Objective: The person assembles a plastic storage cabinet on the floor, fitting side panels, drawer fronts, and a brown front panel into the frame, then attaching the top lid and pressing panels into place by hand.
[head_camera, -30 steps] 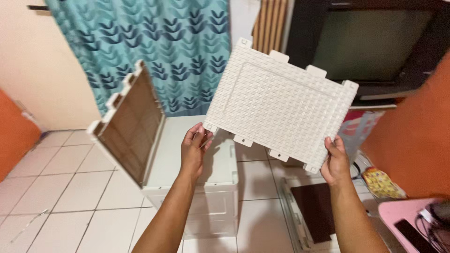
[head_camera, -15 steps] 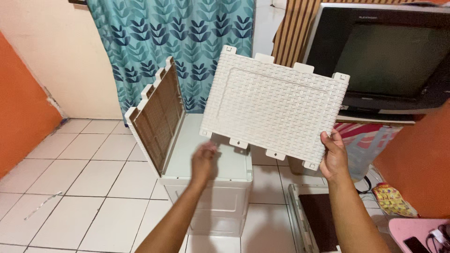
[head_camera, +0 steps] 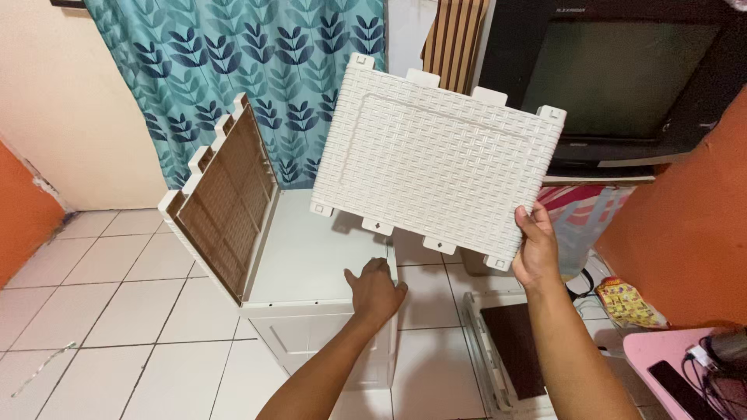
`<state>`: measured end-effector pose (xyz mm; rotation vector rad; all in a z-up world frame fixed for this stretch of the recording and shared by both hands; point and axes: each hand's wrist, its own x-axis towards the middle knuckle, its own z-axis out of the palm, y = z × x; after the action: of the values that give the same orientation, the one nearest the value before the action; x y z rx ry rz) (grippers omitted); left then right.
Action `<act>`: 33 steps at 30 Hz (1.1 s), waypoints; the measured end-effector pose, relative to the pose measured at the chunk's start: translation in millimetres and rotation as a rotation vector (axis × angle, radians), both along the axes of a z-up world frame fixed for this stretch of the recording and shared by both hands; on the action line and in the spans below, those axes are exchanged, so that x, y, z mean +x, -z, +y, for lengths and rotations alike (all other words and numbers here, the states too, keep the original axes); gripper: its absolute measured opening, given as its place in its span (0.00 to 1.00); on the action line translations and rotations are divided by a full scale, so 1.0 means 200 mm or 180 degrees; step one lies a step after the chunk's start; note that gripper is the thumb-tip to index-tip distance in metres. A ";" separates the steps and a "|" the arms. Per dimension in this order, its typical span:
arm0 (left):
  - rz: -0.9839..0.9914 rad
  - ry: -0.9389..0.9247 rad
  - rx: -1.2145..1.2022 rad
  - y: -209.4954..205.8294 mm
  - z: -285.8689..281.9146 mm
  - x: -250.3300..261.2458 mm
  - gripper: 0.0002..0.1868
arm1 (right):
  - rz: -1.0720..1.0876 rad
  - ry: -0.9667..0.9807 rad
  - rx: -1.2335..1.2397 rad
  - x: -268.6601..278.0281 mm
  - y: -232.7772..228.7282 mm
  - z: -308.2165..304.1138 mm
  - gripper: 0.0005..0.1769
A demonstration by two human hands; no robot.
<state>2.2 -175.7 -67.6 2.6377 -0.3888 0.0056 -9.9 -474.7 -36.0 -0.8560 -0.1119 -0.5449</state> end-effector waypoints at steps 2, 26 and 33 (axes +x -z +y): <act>-0.0047 0.0090 0.0007 -0.03 0.02 -0.01 0.20 | 0.0005 -0.0034 -0.0012 0.01 -0.02 0.03 0.16; -0.0166 0.1621 -0.0436 -0.05 0.99 -0.03 0.32 | 0.0069 -0.0609 -0.0007 0.27 0.01 0.38 0.17; 0.0401 -0.0423 -0.2880 0.11 1.14 0.04 0.21 | 0.0250 -0.0870 -0.0172 0.33 0.02 0.48 0.16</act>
<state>9.6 51.3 -90.5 1.7507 -0.1143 0.0465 55.9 -378.0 -39.3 -0.8968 -0.1695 -0.2529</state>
